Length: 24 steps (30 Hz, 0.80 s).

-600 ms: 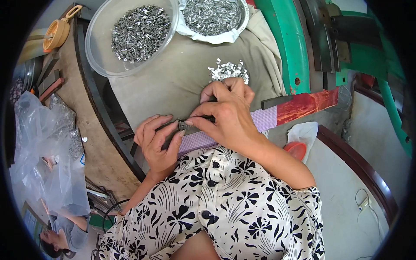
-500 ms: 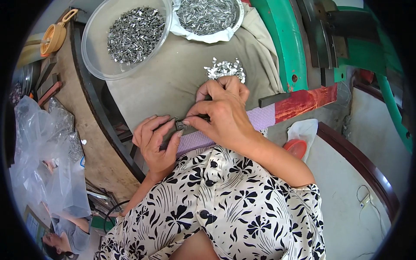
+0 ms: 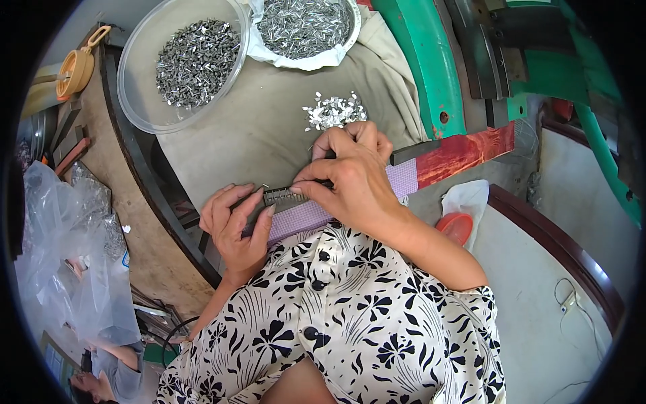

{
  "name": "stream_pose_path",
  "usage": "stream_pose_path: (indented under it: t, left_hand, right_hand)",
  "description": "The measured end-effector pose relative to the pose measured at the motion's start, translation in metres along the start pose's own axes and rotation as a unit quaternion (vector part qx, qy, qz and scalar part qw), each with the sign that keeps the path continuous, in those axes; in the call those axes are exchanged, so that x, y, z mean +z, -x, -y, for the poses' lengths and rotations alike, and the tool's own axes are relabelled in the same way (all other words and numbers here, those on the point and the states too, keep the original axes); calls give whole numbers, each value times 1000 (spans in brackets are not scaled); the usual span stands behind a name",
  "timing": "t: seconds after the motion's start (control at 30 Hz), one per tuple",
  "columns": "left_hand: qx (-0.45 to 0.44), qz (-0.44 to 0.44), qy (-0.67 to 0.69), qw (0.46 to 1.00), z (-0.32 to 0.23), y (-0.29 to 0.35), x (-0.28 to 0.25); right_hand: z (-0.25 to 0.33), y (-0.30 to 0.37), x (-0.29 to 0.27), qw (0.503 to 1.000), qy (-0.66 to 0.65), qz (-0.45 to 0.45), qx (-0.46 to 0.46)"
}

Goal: Manually placing small metal components into a strip and processing them with a press machine.

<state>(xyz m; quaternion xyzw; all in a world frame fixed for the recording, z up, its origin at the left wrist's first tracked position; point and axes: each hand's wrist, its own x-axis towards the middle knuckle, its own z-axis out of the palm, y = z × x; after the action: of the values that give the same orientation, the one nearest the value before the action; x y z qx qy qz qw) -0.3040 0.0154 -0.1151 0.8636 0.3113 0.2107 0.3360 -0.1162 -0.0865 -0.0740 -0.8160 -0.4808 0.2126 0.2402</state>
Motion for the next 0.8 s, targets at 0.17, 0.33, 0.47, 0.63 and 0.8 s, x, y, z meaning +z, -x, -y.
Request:
stream_pose_path:
  t: [0.17,0.33,0.47,0.63,0.8]
  left_hand:
    - [4,19,-1,1000,-1,1,-3]
    - [2,22,-4,1000,0,1,-3]
    - [4,20,0,1000,-1,0,-3]
    - [2,18,-4,1000,0,1,-3]
    - [5,17,-3,1000,0,1,-3]
  right_hand:
    - [0,-2,1,1000,-9,2,1]
    - [-5,0,-6,1000,-6,11,10]
    - [-3,-2,-5,1000,-5,9,7]
    - [-8,0,-9,1000,-8,15,9]
    - [-13,6,-14,1000,-3,8,17]
